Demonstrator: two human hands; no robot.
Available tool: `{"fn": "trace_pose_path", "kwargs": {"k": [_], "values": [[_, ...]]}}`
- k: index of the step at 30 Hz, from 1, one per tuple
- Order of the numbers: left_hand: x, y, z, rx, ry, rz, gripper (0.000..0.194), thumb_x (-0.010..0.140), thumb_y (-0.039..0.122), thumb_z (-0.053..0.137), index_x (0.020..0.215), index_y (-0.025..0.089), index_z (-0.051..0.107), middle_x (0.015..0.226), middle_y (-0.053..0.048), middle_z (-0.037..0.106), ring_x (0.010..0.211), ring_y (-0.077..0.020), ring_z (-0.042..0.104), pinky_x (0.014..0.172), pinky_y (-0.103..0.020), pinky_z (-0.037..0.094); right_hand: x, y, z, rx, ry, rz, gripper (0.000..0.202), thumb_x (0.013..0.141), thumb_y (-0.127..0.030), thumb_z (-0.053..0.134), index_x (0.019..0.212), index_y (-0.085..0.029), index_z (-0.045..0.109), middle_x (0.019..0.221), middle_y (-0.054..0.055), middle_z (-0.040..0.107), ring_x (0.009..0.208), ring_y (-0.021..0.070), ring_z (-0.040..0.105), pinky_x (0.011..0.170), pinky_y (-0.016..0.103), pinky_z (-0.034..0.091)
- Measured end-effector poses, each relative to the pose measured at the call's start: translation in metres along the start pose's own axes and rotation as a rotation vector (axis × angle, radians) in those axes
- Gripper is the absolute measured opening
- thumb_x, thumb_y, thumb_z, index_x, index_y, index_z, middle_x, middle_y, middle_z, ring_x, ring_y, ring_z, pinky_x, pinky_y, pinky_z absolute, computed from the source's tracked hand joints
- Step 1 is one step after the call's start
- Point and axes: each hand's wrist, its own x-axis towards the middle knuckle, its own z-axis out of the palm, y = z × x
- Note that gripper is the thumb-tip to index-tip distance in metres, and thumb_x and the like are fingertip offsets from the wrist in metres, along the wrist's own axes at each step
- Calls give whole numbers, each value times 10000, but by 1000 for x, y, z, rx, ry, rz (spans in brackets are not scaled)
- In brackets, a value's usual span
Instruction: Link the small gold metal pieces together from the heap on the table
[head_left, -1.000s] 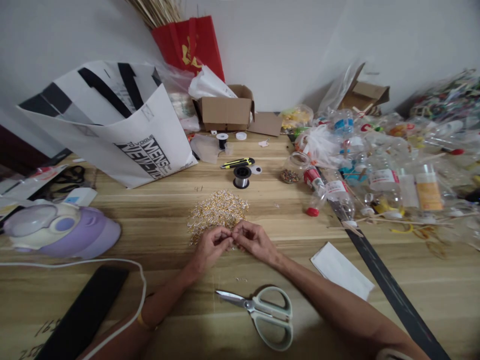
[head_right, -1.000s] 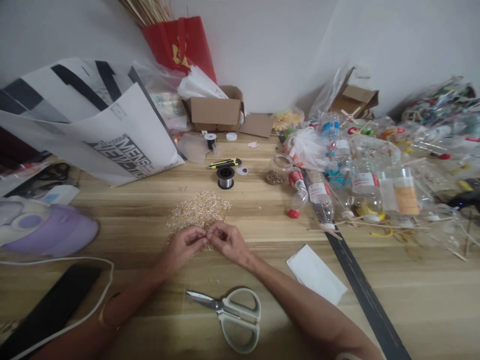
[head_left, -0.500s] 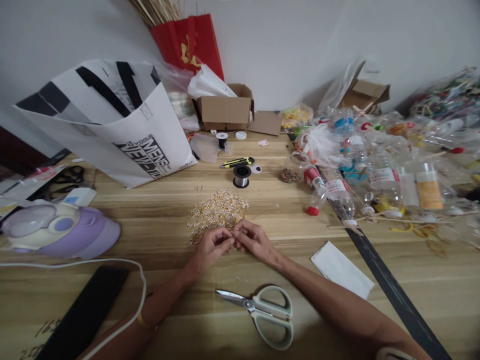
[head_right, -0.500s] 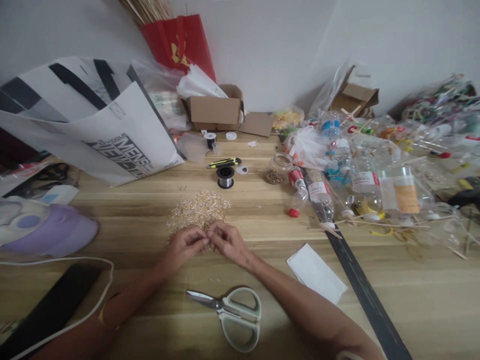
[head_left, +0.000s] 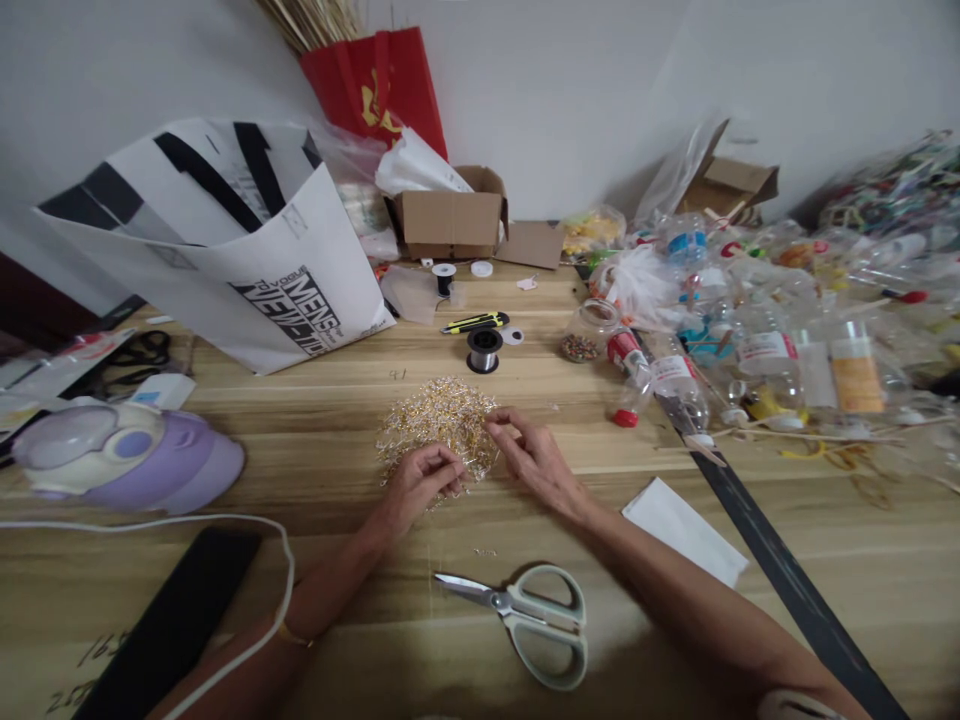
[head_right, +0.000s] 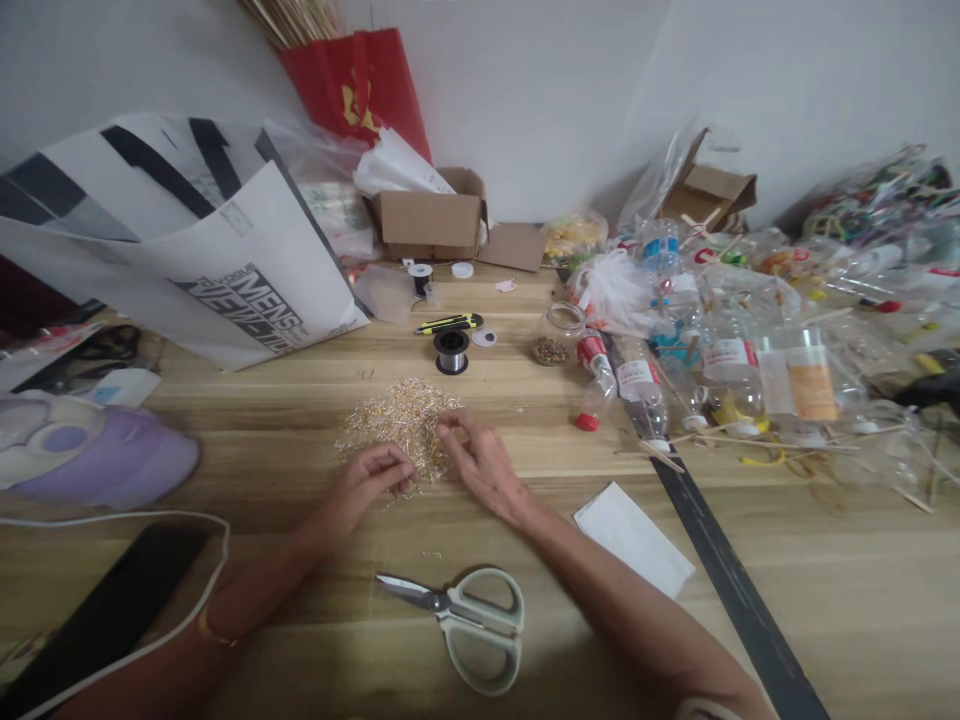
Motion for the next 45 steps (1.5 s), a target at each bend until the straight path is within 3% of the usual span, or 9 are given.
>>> {"fn": "trace_pose_path", "kwargs": {"k": [5, 10, 14, 19, 32, 45], "values": [[0, 0, 0, -23, 29, 17, 226, 716, 355, 647, 670, 139, 595, 610, -1, 613, 552, -103, 542, 563, -221, 442, -6, -10, -4, -219, -20, -165, 215, 855, -268, 514, 1043, -191, 585, 799, 28, 628, 403, 59, 411, 425, 204, 299], [0, 2, 1, -34, 35, 32, 219, 699, 346, 662, 683, 140, 592, 584, 10, 602, 548, -107, 547, 568, -226, 447, -11, -5, 10, -91, -209, 16, 263, 835, -233, 525, 1091, -183, 554, 582, -31, 563, 371, 81, 484, 389, 183, 337], [0, 3, 1, -17, 19, 57, 210, 703, 337, 659, 681, 140, 590, 582, 8, 606, 548, -109, 551, 568, -229, 445, -9, 5, 18, 9, -225, 22, 217, 812, -250, 562, 1017, -179, 556, 832, 29, 642, 516, 96, 577, 464, 194, 416], [2, 1, 0, -26, 10, 70, 201, 704, 321, 650, 664, 139, 576, 587, -1, 619, 541, -106, 553, 556, -226, 442, -6, 14, 20, 214, -345, 82, 163, 816, -267, 552, 938, -159, 544, 782, 23, 623, 610, 107, 582, 513, 192, 444], [0, -17, 4, 44, 36, 102, 150, 700, 270, 637, 681, 131, 583, 567, 16, 567, 529, -103, 527, 527, -209, 413, -5, 17, 27, 304, -239, 138, 261, 782, -384, 618, 846, -135, 575, 608, -26, 524, 501, 69, 457, 457, 176, 374], [-1, -15, 4, 49, 24, 113, 106, 702, 220, 629, 663, 123, 609, 565, 18, 578, 535, -96, 522, 528, -194, 398, -9, 17, 35, 362, -204, 103, 301, 802, -445, 602, 792, -151, 538, 569, -47, 466, 464, 65, 410, 443, 184, 344]]}}
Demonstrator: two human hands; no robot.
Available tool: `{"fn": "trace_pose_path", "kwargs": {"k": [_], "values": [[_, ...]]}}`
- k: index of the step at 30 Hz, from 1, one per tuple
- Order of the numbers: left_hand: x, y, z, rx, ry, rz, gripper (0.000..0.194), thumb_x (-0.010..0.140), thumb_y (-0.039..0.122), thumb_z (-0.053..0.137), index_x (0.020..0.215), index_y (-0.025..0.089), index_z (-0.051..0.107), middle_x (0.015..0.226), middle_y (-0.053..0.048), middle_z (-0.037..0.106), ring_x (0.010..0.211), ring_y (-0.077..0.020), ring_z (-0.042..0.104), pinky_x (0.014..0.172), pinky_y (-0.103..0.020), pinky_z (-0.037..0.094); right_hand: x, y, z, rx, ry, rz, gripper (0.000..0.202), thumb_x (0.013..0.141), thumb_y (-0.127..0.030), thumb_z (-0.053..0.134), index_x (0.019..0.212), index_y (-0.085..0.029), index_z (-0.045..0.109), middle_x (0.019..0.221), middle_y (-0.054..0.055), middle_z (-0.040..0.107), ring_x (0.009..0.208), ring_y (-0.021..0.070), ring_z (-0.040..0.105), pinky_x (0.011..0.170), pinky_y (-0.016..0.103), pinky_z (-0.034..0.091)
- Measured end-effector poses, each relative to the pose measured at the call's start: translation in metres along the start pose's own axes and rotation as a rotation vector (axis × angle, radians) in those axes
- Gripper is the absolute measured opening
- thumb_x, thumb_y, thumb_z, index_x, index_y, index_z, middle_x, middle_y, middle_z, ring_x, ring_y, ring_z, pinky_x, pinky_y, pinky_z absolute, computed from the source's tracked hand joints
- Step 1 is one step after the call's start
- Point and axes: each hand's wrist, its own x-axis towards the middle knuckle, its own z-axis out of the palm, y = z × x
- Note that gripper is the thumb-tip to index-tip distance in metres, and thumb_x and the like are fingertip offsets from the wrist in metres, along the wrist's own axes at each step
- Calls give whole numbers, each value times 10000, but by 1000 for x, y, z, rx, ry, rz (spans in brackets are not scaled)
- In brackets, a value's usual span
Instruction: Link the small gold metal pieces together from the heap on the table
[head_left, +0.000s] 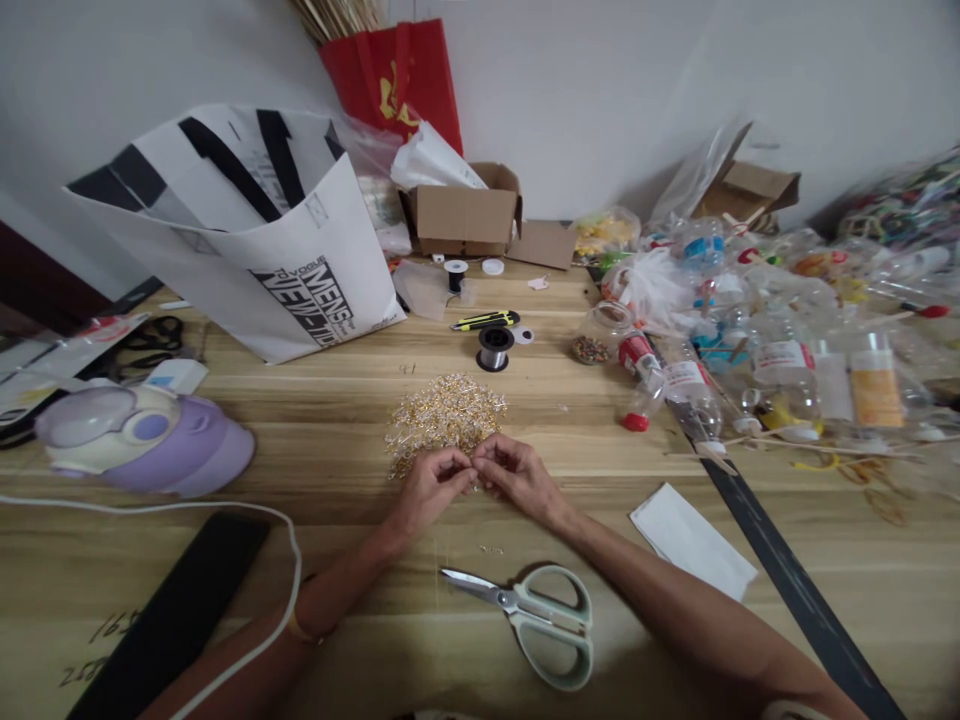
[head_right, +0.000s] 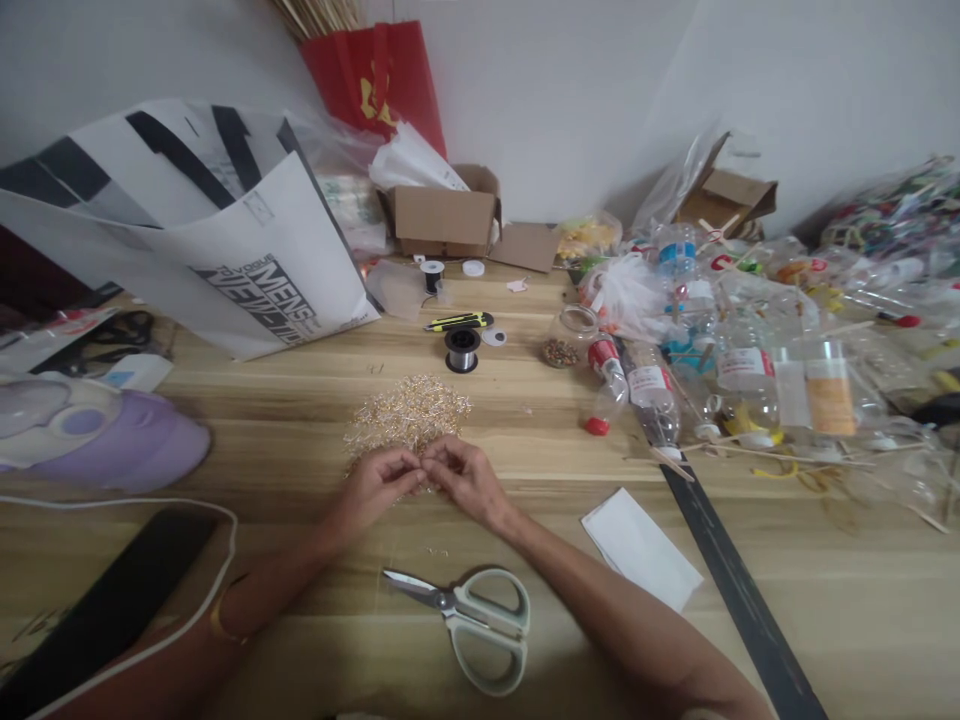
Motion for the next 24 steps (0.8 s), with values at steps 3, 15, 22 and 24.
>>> {"fn": "trace_pose_path", "kwargs": {"k": [3, 15, 22, 24], "values": [[0, -2, 0, -4, 8, -13, 105, 702, 219, 635, 677, 117, 625, 591, 5, 596, 558, -102, 531, 545, -200, 402, 0, 3, 0, -19, 3, -5, 288, 826, -436, 575, 796, -154, 523, 574, -44, 468, 478, 73, 426, 458, 190, 354], [-2, 0, -1, -57, -24, -37, 106, 710, 229, 643, 720, 126, 659, 670, -24, 663, 628, -125, 585, 602, -220, 447, -6, 2, -3, -293, 24, -146, 195, 939, -354, 396, 850, -191, 456, 629, -33, 503, 550, 96, 464, 549, 203, 380], [-5, 0, 2, -112, -54, -50, 132, 697, 242, 672, 726, 127, 616, 653, -14, 650, 595, -112, 577, 576, -213, 449, -8, 1, -2, -399, 18, -159, 163, 949, -321, 366, 876, -200, 448, 604, -38, 494, 514, 98, 459, 535, 200, 368], [-5, -1, 2, -124, -58, -49, 173, 683, 250, 692, 774, 129, 607, 649, -8, 645, 598, -114, 581, 580, -217, 449, -9, 1, -3, -438, 16, -165, 165, 948, -317, 363, 879, -200, 456, 607, -34, 489, 512, 102, 454, 533, 205, 362]]}}
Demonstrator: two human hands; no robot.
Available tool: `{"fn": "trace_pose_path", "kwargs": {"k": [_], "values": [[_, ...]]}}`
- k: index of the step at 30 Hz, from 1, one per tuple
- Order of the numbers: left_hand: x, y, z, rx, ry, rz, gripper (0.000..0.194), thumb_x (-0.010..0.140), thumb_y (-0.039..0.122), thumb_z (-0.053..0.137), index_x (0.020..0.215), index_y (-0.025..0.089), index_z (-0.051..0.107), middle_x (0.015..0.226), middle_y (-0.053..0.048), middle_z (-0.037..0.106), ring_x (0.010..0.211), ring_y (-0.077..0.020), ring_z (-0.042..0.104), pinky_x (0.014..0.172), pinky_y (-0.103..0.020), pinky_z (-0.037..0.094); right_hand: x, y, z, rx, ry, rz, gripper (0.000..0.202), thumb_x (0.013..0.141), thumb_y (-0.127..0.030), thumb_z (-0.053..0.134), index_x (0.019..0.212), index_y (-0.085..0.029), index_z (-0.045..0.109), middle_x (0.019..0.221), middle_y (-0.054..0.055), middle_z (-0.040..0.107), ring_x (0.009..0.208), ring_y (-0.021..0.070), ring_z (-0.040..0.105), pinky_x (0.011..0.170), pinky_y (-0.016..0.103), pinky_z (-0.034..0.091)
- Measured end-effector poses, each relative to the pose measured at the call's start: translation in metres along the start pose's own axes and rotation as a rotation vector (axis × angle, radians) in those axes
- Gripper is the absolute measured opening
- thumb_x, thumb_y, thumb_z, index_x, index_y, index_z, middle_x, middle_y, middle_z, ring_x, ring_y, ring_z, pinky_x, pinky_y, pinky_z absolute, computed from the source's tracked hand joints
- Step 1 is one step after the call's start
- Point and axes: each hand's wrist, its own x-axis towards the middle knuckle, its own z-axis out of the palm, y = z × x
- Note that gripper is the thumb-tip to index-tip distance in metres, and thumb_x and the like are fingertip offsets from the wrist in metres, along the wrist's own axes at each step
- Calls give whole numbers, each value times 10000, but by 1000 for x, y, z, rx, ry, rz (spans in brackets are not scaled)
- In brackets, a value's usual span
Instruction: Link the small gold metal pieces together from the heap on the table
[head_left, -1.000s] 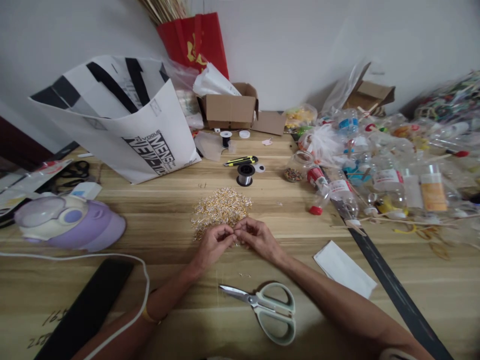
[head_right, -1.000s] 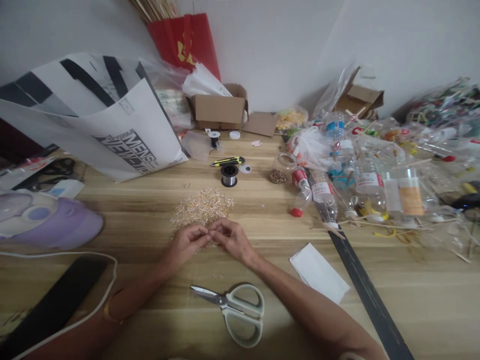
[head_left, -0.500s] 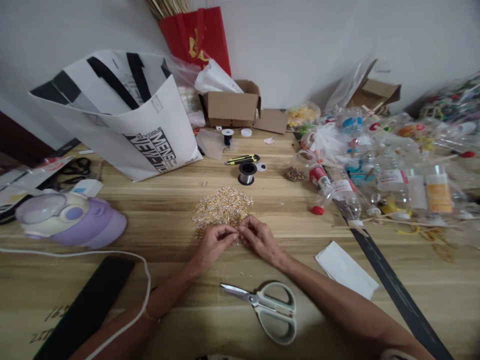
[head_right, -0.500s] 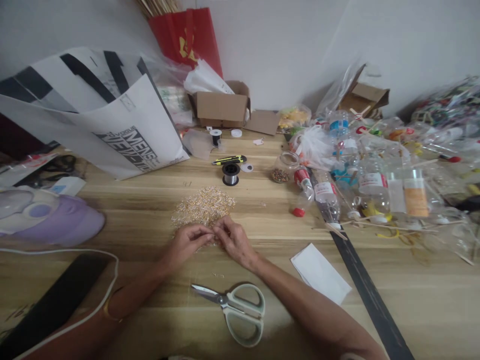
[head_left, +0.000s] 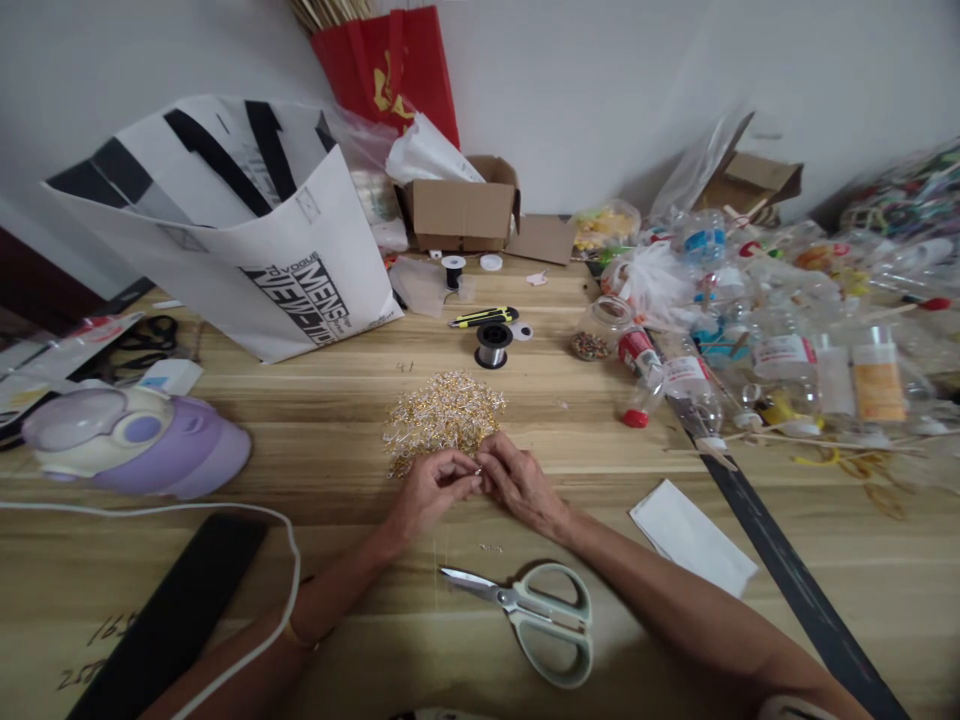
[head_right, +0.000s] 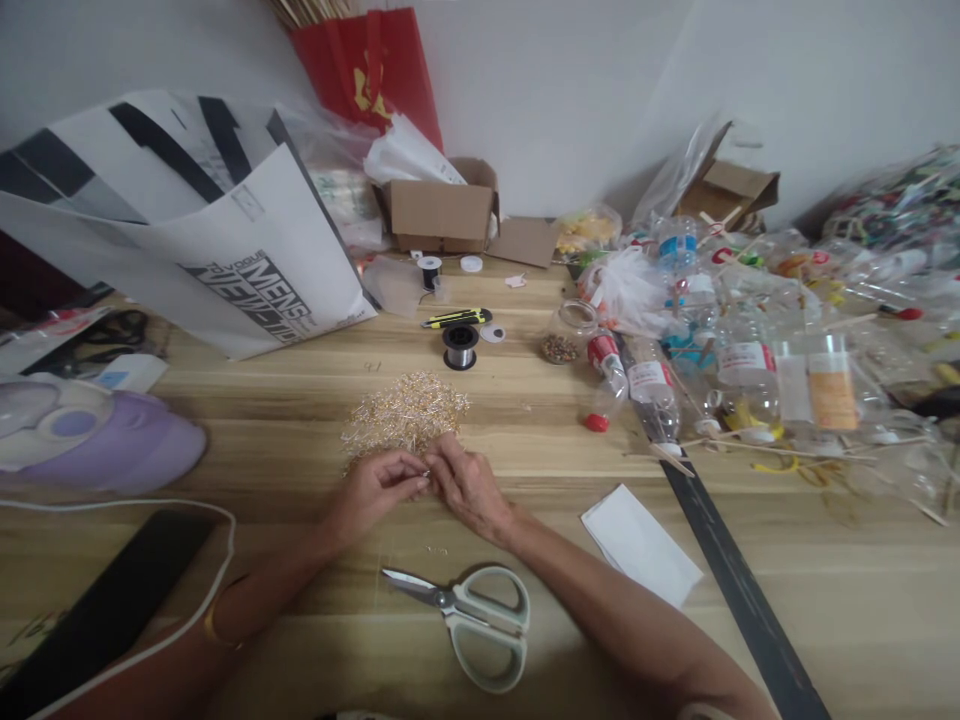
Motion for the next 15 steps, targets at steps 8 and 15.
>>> {"fn": "trace_pose_path", "kwargs": {"k": [8, 15], "values": [[-1, 7, -2, -33, -53, -40, 254, 747, 377, 634, 807, 133, 605, 615, 3, 618, 572, -111, 568, 578, -231, 455, 0, -3, -1, 42, -20, -36, 191, 942, -351, 386, 871, -205, 486, 606, -27, 487, 519, 108, 449, 547, 217, 362], [-2, 7, -4, -18, -79, -44, 263, 735, 387, 649, 753, 134, 579, 593, 6, 606, 558, -109, 570, 565, -230, 463, -1, -4, 0, 140, -69, -19, 191, 932, -362, 413, 889, -191, 487, 581, -41, 483, 508, 91, 422, 519, 198, 337]]}}
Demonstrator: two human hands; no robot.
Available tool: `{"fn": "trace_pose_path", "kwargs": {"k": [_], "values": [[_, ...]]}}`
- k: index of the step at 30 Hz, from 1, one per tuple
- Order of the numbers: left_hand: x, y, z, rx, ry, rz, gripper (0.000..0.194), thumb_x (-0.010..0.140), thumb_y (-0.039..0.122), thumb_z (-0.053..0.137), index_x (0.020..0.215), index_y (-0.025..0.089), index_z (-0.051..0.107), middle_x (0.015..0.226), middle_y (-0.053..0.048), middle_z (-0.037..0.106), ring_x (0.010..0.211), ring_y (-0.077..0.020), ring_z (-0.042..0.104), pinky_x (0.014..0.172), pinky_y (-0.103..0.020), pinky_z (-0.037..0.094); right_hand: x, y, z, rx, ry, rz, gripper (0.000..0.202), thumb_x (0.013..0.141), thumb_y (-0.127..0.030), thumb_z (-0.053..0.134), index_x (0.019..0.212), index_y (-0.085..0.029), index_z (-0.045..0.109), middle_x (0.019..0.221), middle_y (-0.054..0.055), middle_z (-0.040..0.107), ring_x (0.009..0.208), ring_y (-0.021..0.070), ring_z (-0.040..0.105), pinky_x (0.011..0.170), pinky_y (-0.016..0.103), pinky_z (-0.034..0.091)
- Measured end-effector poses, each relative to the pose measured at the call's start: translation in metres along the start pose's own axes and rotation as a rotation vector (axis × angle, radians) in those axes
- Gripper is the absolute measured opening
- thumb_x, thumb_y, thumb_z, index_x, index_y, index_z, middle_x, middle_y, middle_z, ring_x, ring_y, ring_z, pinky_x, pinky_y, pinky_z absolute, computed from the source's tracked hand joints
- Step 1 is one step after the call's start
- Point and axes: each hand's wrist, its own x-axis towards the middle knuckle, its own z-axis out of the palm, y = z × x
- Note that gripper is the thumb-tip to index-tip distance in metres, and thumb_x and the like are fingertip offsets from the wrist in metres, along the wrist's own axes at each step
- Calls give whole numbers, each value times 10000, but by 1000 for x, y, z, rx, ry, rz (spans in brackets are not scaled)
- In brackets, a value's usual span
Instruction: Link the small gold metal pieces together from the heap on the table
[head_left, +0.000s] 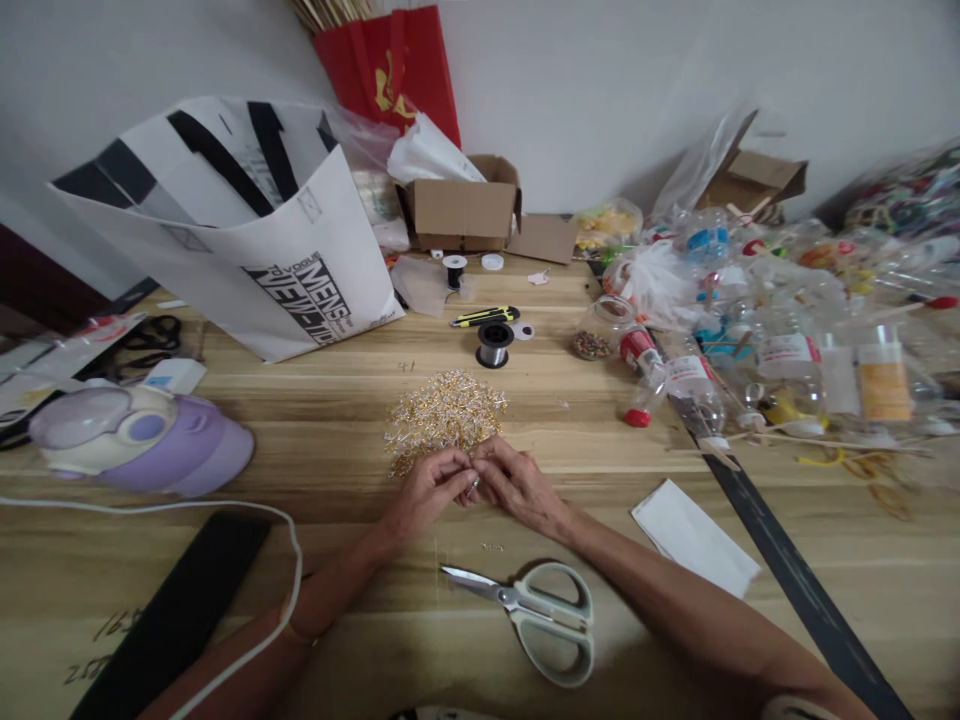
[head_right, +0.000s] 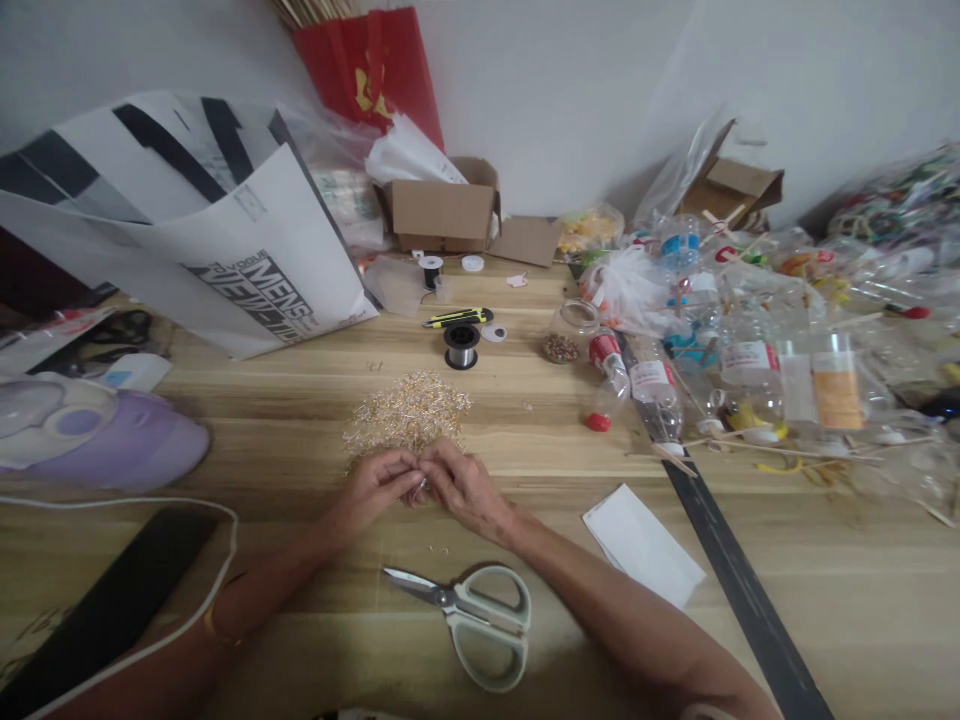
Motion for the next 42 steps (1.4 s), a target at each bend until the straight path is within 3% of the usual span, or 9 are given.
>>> {"fn": "trace_pose_path", "kwargs": {"k": [9, 16, 22, 27, 37, 42], "values": [[0, -7, -5, 54, -37, 35, 235, 786, 368, 608, 787, 139, 554, 631, 3, 619, 595, -108, 590, 604, -231, 475, 1, 4, 0, 35, -22, 26, 238, 930, -402, 403, 921, -180, 489, 569, -51, 460, 496, 83, 389, 489, 191, 311], [2, -4, -4, 32, 14, 38, 245, 777, 380, 609, 756, 150, 528, 621, 4, 622, 583, -114, 604, 572, -227, 477, 3, 0, -1, 52, -25, 32, 253, 922, -402, 421, 1020, -177, 481, 565, -54, 486, 469, 77, 393, 446, 182, 291], [2, -3, -3, 59, 70, 50, 262, 777, 394, 602, 745, 154, 502, 588, 23, 593, 535, -111, 599, 529, -217, 471, 4, 9, 3, 18, 12, 35, 225, 848, -362, 549, 958, -170, 507, 564, -59, 478, 481, 75, 412, 451, 182, 311], [2, -6, -3, 114, 67, 84, 244, 816, 391, 551, 774, 158, 493, 605, 24, 576, 541, -115, 602, 526, -218, 479, 4, 11, 3, 0, -1, 45, 155, 844, -319, 546, 871, -167, 531, 592, -41, 507, 503, 75, 414, 476, 189, 325], [-6, -1, 2, 411, 107, 177, 149, 865, 304, 470, 779, 186, 494, 640, 15, 566, 585, -127, 589, 545, -209, 435, 6, 13, 4, 94, -2, 100, 182, 809, -327, 587, 795, -148, 557, 538, -63, 437, 483, 63, 362, 460, 182, 277], [-7, -4, 3, 541, 134, 211, 162, 883, 308, 442, 792, 191, 505, 627, 16, 557, 587, -125, 550, 564, -212, 400, 8, 11, 3, 156, -18, 116, 240, 797, -383, 609, 778, -146, 573, 540, -54, 473, 478, 64, 369, 457, 187, 273]]}}
